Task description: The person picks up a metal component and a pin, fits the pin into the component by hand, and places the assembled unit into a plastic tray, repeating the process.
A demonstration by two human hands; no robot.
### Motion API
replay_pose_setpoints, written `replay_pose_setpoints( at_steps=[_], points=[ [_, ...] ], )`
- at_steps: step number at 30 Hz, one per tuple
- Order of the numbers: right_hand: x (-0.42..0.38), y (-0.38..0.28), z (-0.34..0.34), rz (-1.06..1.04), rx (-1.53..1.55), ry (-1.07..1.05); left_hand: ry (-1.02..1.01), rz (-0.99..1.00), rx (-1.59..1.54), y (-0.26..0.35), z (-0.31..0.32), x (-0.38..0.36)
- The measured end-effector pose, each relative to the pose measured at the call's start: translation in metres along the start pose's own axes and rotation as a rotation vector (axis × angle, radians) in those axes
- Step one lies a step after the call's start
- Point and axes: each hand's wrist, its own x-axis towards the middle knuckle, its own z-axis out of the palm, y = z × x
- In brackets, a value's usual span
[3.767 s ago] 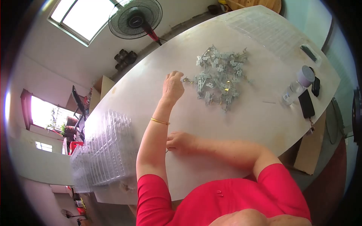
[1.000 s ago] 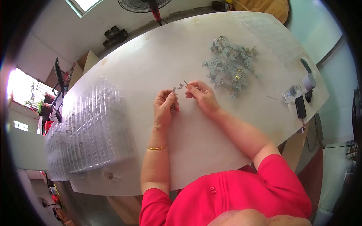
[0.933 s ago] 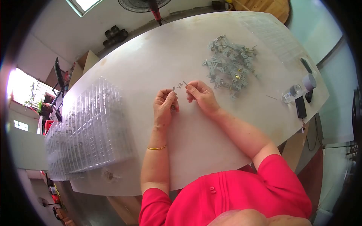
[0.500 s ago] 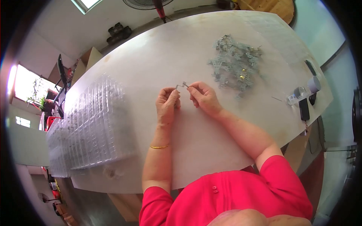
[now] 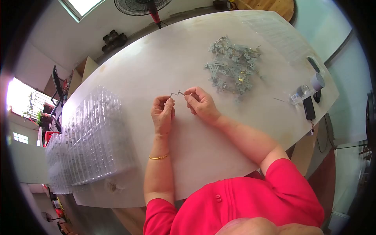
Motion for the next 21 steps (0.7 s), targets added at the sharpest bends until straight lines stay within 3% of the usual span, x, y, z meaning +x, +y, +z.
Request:
replay_pose_setpoints(
  at_steps=[21],
  points=[
    [0.0012,0.0059,-0.0017,-0.023,-0.058,-0.028,-0.080,0.168,0.322,-0.0044,0.0050,-0.0057]
  ],
)
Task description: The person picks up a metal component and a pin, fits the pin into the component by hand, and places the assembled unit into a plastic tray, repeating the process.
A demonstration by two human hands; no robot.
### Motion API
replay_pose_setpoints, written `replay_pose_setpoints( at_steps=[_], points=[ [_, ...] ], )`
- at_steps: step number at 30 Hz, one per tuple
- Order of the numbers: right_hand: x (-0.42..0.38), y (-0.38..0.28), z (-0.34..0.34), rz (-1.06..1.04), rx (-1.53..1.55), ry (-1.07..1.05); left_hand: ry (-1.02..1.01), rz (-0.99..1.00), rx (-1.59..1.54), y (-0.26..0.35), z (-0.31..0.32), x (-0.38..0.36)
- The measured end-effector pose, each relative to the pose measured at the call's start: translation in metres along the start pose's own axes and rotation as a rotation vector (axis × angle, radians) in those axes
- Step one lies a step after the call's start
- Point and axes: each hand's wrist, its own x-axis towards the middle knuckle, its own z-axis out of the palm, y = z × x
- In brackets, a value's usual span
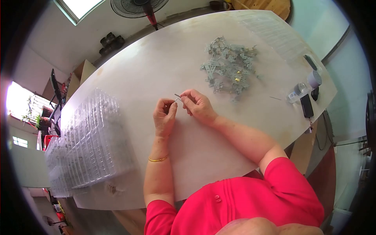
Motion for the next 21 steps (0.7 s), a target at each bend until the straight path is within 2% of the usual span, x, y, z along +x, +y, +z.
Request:
replay_pose_setpoints(
  at_steps=[3,6,9,15,18,21],
  points=[
    [-0.001,0.002,0.002,-0.055,-0.151,0.053,-0.019,0.014,0.017,0.002,0.000,0.000],
    [0.003,0.012,0.003,-0.236,-0.206,0.124,-0.004,0.002,-0.039,0.000,0.001,-0.001],
    [0.001,0.012,0.002,-0.306,-0.324,0.189,-0.034,0.010,0.008,0.002,0.002,-0.001],
    [0.001,0.009,-0.001,-0.267,-0.276,0.225,-0.108,0.033,0.074,-0.001,0.004,-0.004],
    [0.006,0.018,0.001,-0.269,-0.121,0.289,-0.058,-0.034,-0.058,0.001,0.004,-0.002],
    [0.009,0.022,-0.002,-0.249,-0.109,0.279,0.021,-0.174,-0.251,0.008,-0.002,0.001]
  ],
)
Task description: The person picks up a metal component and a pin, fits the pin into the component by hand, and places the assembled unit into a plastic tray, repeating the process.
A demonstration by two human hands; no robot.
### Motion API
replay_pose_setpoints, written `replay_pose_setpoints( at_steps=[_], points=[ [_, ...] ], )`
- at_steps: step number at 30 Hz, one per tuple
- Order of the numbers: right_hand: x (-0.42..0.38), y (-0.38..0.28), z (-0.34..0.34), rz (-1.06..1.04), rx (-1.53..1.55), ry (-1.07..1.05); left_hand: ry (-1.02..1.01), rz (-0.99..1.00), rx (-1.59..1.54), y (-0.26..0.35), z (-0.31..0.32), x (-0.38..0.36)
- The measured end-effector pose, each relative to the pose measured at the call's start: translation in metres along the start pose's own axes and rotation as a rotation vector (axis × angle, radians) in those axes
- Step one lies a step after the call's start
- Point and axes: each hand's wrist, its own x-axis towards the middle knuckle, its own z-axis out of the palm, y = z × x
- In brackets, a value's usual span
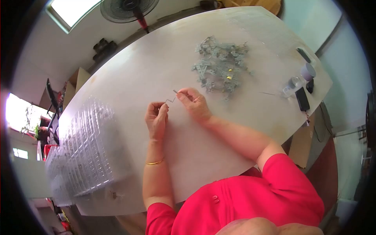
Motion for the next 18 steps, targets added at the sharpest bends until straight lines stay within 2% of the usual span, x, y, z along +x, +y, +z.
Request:
replay_pose_setpoints(
  at_steps=[3,7,18],
  points=[
    [0.0007,-0.0051,-0.0012,0.075,0.013,-0.020,0.065,-0.049,-0.127,-0.0024,-0.0075,0.0054],
    [-0.0003,-0.0075,-0.0002,0.041,-0.033,-0.057,0.061,-0.067,-0.245,-0.0013,-0.0119,0.0081],
    [-0.0017,-0.0102,-0.0010,-0.009,-0.208,-0.119,0.013,-0.062,-0.299,-0.0042,-0.0125,0.0090]
  ],
)
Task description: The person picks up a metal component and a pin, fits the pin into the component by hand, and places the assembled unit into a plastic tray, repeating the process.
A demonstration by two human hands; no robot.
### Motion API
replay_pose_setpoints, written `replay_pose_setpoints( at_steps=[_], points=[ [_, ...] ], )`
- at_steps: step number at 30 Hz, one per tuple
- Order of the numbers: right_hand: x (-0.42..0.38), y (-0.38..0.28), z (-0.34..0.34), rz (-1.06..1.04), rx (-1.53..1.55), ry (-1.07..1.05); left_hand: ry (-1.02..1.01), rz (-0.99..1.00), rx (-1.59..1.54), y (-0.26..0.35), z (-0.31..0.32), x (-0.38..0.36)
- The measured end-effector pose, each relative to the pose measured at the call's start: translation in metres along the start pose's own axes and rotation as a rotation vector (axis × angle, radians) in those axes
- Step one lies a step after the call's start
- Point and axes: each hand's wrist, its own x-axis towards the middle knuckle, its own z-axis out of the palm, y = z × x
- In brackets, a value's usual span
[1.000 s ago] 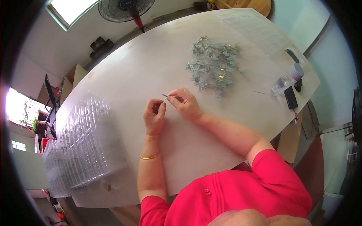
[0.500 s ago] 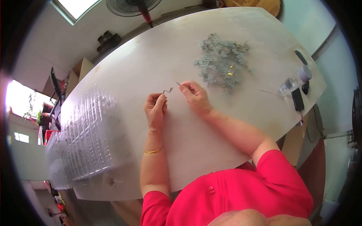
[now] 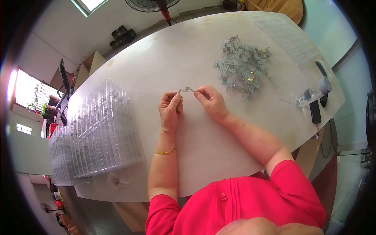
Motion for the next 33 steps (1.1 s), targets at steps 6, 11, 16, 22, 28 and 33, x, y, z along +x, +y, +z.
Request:
replay_pose_setpoints(
  at_steps=[6,11,16,22,28,33],
  points=[
    [0.000,0.003,0.000,-0.017,-0.032,0.009,-0.024,0.002,-0.006,0.001,0.002,-0.002],
    [0.001,0.004,-0.001,0.014,0.022,-0.002,-0.013,0.016,0.026,0.002,0.004,-0.002],
    [0.000,-0.019,-0.006,0.230,0.260,-0.106,-0.087,0.028,0.168,-0.001,0.001,-0.003],
    [0.007,-0.014,-0.015,0.242,0.426,-0.320,-0.065,-0.032,0.161,0.003,0.003,-0.004],
    [0.013,-0.008,-0.019,0.319,0.503,-0.352,-0.109,-0.058,0.138,0.006,0.003,-0.004],
    [0.018,-0.004,-0.028,0.336,0.468,-0.440,-0.245,-0.088,0.254,0.010,0.003,-0.009]
  ],
)
